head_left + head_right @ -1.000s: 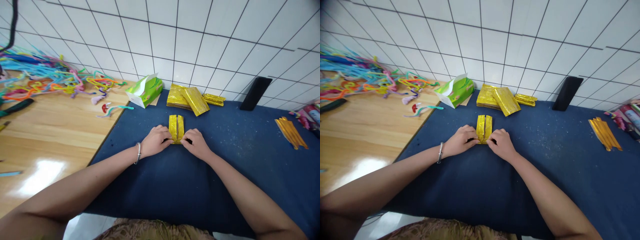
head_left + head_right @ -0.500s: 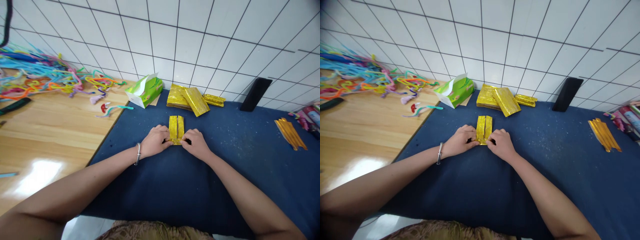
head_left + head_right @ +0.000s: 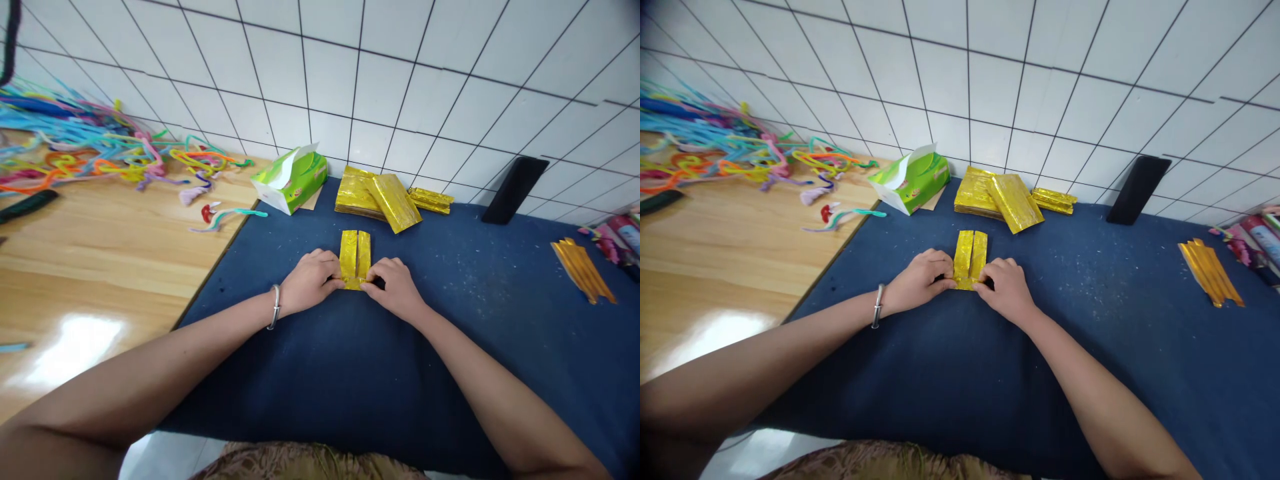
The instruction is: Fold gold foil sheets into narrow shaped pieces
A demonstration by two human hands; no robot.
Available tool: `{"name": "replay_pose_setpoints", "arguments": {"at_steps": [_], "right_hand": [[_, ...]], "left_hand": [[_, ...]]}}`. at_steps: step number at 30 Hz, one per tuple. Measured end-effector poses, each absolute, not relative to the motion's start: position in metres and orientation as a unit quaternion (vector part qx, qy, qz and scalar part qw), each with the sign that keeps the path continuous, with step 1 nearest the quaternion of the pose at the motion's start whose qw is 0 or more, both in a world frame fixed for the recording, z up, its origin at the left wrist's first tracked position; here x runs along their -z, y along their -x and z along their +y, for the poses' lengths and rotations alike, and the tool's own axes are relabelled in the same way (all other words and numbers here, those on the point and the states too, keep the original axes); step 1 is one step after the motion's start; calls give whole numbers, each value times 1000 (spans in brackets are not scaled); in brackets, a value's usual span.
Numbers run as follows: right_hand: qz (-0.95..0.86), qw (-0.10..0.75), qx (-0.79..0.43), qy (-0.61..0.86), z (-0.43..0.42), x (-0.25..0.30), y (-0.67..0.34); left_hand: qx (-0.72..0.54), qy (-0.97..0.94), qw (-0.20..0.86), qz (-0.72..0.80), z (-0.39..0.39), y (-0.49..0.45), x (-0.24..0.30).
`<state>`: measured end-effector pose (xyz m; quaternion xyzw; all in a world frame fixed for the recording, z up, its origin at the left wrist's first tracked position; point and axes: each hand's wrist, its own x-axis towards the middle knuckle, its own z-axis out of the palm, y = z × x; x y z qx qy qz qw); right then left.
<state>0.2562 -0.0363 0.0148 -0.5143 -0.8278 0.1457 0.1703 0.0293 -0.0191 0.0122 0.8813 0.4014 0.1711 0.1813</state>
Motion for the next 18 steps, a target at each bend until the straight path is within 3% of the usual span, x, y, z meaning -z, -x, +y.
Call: {"name": "replay_pose_setpoints", "arguments": {"at_steps": [8, 18], "right_hand": [[-839, 157, -155, 498, -34, -19, -258], [-829, 170, -187, 499, -30, -15, -260]], "left_hand": [[-186, -890, 120, 398, -26, -33, -19], [-69, -961, -28, 265, -45, -43, -34]]}}
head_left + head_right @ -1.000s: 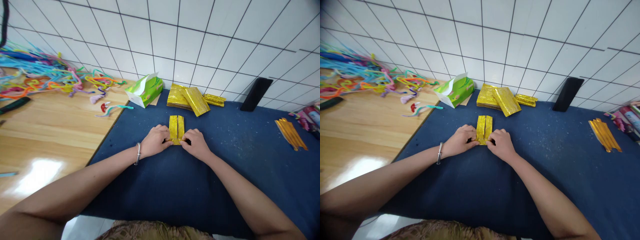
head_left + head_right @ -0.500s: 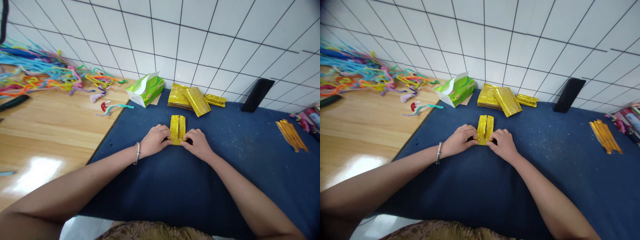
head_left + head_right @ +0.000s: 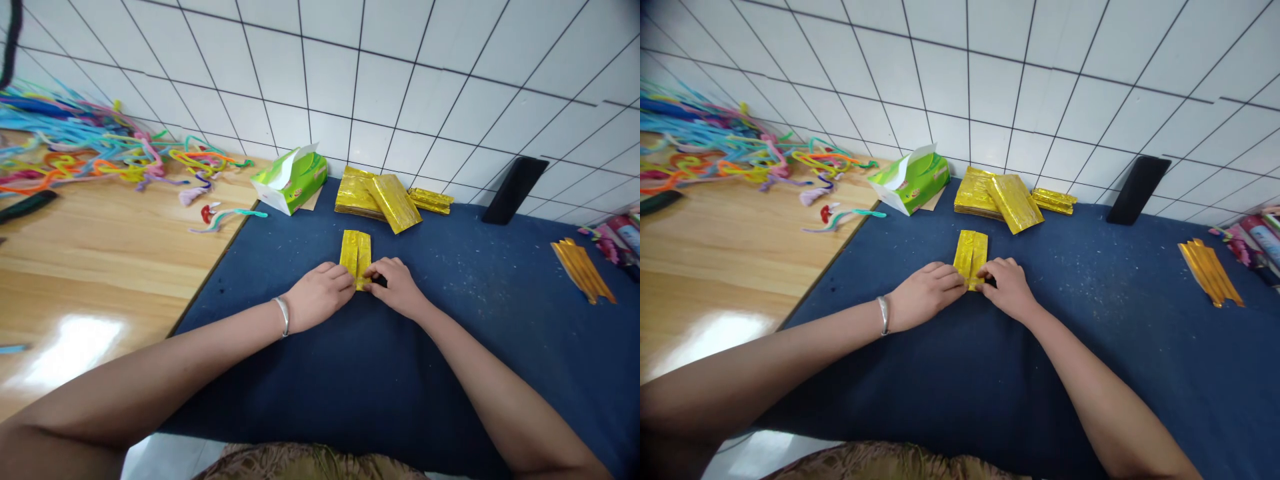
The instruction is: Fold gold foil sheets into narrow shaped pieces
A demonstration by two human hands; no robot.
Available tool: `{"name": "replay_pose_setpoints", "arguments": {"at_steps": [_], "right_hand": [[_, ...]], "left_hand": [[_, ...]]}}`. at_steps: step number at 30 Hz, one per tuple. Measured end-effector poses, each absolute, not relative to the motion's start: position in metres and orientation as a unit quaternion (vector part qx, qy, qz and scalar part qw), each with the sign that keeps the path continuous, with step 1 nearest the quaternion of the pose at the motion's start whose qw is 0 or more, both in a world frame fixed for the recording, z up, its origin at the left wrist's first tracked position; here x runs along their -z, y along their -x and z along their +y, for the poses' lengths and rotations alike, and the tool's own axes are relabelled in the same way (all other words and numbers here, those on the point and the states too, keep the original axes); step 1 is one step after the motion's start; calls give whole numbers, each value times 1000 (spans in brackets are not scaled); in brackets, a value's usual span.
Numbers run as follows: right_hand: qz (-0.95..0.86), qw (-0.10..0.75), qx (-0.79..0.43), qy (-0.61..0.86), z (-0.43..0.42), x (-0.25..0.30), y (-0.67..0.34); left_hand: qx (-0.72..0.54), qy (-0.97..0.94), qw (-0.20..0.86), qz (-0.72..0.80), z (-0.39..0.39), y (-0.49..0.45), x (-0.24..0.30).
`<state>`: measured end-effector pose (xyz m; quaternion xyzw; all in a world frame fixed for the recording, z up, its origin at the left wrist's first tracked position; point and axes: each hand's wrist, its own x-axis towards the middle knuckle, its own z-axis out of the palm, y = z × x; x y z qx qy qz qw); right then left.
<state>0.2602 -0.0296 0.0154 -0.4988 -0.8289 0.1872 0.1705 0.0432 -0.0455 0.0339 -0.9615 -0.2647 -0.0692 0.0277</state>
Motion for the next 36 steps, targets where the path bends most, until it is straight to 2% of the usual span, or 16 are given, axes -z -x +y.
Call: {"name": "replay_pose_setpoints", "arguments": {"at_steps": [4, 14, 21, 29, 36], "right_hand": [[-827, 172, -206, 494, -28, -18, -262], [-825, 184, -220, 487, -27, -19, -263], [-807, 249, -186, 502, -30, -11, -259], [-820, 232, -132, 506, -33, -4, -257], [-816, 236, -136, 510, -32, -3, -257]], "left_hand": [[49, 960, 71, -267, -57, -48, -36], [17, 957, 41, -286, -60, -50, -35], [25, 957, 42, -285, -59, -48, -35], [10, 957, 73, -279, -67, -50, -29], [39, 950, 68, -304, -73, -50, -27]]}}
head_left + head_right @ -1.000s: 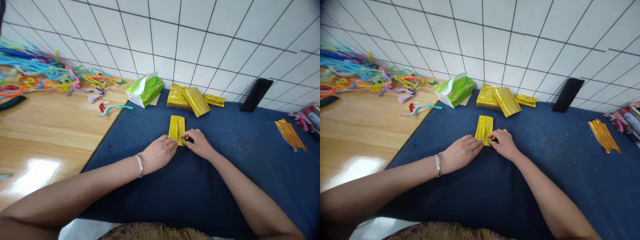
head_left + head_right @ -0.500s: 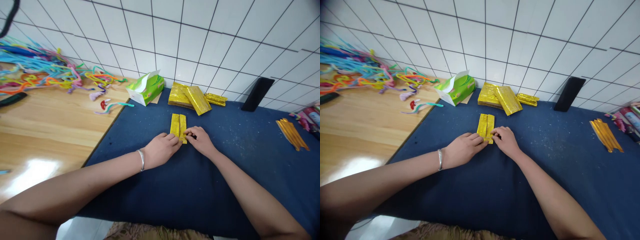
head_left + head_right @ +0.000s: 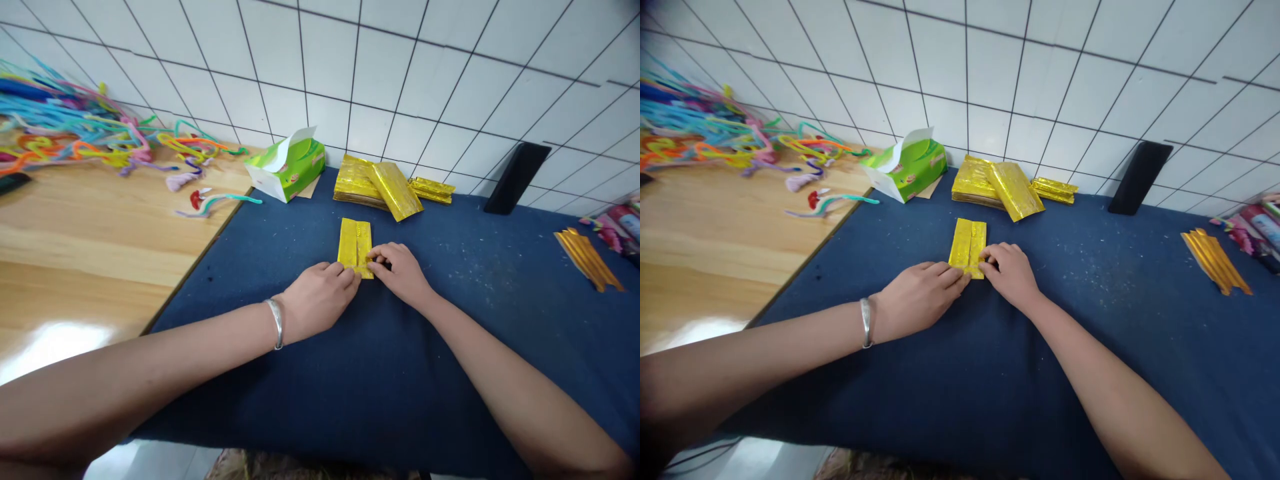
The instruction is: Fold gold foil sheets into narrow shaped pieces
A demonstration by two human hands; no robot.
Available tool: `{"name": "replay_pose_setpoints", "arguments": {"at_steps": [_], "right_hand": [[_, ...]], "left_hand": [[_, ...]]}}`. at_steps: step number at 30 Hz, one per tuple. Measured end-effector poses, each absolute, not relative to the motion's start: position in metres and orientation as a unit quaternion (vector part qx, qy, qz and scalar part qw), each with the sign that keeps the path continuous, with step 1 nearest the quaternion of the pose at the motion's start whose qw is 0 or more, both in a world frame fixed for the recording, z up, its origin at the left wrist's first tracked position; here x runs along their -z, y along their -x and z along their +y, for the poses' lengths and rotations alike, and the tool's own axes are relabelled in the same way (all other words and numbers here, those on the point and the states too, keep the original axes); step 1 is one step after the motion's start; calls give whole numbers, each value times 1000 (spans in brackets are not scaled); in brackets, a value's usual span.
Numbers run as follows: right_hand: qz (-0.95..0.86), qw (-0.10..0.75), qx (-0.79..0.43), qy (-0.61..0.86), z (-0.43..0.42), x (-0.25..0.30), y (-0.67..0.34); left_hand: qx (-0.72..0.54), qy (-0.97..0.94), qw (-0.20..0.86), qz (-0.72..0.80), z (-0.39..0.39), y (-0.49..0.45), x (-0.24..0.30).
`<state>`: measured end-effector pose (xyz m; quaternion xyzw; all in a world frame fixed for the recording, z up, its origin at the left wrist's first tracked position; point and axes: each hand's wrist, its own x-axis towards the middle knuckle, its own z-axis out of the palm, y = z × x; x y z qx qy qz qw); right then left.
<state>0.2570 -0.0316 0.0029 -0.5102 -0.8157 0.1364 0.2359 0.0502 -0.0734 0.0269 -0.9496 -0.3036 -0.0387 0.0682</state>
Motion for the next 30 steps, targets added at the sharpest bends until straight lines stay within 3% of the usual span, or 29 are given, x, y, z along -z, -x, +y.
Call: {"name": "replay_pose_setpoints", "arguments": {"at_steps": [9, 18, 25, 30], "right_hand": [[-796, 279, -134, 520, -35, -3, -260], [-747, 342, -63, 567, -32, -2, -265], [-743, 306, -120, 583, -33, 0, -264], [-740, 356, -147, 551, -35, -1, -262]], "left_hand": [[76, 940, 49, -329, -68, -46, -21], [100, 951, -44, -289, -19, -22, -20], [136, 943, -61, -296, -5, -15, -12], [140, 934, -50, -325, -4, -14, -11]]}}
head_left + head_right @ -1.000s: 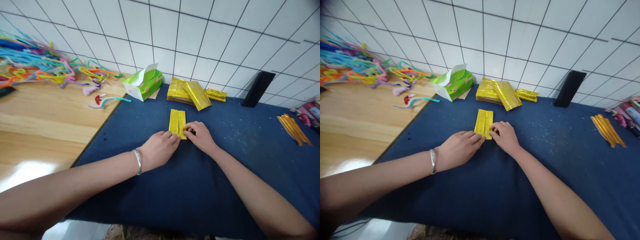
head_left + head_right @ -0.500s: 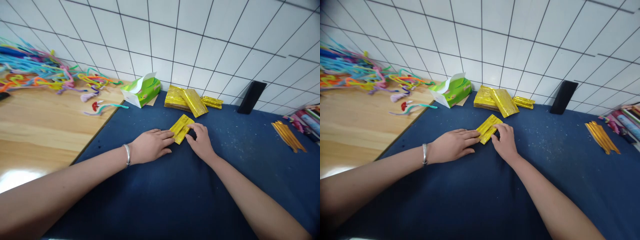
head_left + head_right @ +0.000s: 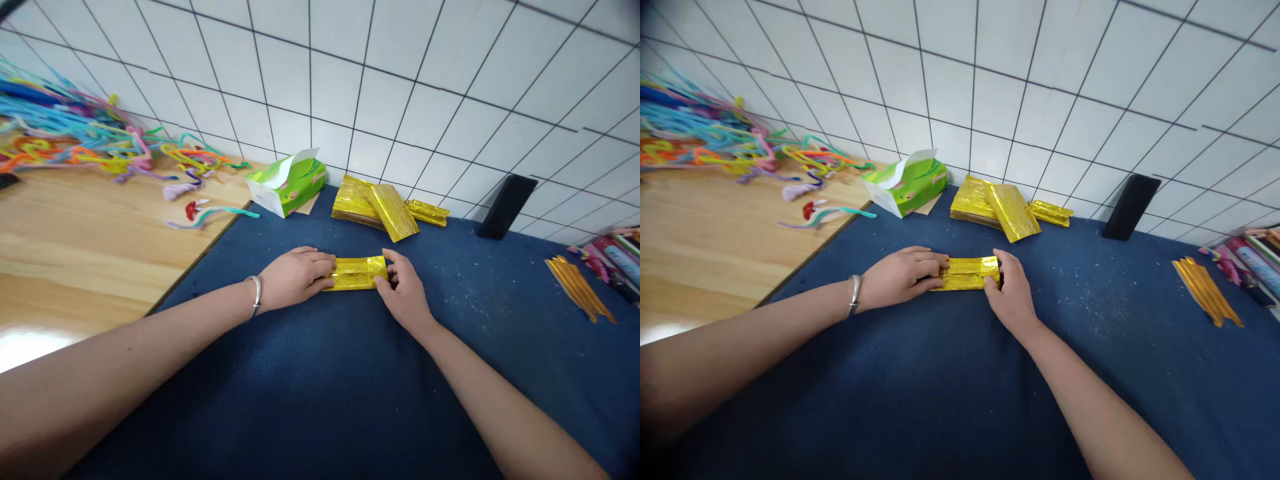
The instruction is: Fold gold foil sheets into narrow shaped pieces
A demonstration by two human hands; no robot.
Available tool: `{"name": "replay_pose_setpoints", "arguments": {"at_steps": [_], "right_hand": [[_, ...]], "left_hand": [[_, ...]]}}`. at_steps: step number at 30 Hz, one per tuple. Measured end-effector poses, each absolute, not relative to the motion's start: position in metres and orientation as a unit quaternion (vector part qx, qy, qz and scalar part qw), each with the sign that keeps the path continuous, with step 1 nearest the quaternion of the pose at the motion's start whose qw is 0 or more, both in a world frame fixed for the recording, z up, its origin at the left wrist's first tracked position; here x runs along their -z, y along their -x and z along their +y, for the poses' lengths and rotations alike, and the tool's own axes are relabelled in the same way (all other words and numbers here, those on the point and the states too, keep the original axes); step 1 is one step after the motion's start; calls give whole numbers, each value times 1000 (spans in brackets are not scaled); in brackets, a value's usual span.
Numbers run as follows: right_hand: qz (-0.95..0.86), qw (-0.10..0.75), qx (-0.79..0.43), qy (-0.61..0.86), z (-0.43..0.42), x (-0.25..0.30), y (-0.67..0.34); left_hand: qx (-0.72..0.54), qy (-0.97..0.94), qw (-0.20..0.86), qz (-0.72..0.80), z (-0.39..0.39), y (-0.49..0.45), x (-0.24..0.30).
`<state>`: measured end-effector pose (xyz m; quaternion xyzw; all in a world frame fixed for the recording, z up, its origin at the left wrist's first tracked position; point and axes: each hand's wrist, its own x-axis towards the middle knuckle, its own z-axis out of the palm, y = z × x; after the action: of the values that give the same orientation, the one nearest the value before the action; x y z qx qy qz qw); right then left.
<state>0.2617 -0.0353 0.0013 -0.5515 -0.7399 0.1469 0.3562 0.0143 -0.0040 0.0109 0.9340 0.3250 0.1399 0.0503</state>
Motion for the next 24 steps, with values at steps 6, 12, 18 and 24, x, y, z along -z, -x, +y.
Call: {"name": "replay_pose_setpoints", "arguments": {"at_steps": [6, 12, 18, 24], "right_hand": [[-753, 373, -164, 517, -37, -4, -260], [-812, 329, -156, 457, -41, -10, -257], [-811, 334, -128, 463, -37, -8, -260], [-813, 333, -122, 462, -35, -4, -263]], "left_hand": [[-131, -931, 19, 340, 0, -11, -12], [-137, -930, 13, 341, 5, -8, -7], [-121, -937, 78, 320, 10, -4, -4], [-112, -939, 98, 309, 10, -3, -7]]}}
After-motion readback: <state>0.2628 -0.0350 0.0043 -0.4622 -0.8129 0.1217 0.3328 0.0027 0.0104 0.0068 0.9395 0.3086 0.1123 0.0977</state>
